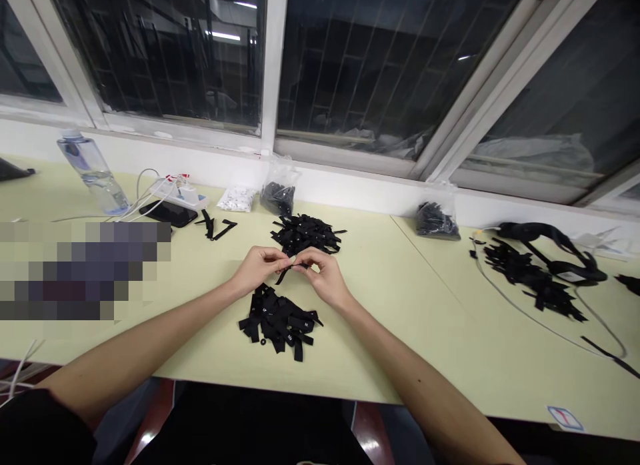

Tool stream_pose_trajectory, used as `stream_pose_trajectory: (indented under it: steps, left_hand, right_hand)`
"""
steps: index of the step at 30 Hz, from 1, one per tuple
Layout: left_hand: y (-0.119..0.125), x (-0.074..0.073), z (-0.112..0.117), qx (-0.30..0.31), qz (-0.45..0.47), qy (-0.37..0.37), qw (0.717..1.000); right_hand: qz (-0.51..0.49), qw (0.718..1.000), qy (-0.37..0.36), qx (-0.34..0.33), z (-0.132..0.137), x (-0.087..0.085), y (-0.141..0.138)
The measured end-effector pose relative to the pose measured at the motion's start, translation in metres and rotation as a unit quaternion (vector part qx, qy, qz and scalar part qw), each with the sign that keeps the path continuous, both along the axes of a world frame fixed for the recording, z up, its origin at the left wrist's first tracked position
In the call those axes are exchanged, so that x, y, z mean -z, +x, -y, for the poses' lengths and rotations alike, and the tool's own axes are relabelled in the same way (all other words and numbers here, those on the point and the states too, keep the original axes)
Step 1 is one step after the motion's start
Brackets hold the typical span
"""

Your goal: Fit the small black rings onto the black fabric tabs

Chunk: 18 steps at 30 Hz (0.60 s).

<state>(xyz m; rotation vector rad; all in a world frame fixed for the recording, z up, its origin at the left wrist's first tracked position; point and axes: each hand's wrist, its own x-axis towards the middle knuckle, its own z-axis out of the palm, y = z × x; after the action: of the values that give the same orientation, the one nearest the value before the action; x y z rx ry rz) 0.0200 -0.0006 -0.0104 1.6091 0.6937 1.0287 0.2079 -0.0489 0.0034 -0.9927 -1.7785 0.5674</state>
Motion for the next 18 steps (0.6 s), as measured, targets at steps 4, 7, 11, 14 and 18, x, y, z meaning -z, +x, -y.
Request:
stream_pose_trajectory:
  steps: [4, 7, 11, 14, 18]
  left_hand:
    - [0.0008, 0.0005, 0.0026, 0.003, 0.009, -0.030, 0.999]
    - [0.0011, -0.0020, 0.0043, 0.009, 0.020, -0.036, 0.999]
    - [0.0005, -0.0051, 0.0045, 0.021, 0.024, -0.034, 0.999]
    - [-0.0002, -0.0047, 0.0032, 0.028, 0.017, -0.018, 0.999]
    - [-0.0011, -0.0004, 0.0006, 0.026, 0.000, 0.009, 1.000]
  right_hand:
    - [0.001, 1.000, 0.001, 0.004, 0.0011, 0.0004, -0.0017]
    - [-0.005, 1.000, 0.007, 0.020, 0.0006, 0.0008, -0.0014]
    - [-0.001, 0.999, 0.013, 0.044, -0.0012, 0.0020, -0.0004]
    - [0.009, 0.998, 0.017, 0.061, -0.0019, 0.0034, -0.0006]
    - [0.026, 0.996, 0.028, 0.077, -0.0009, 0.0060, -0.0019]
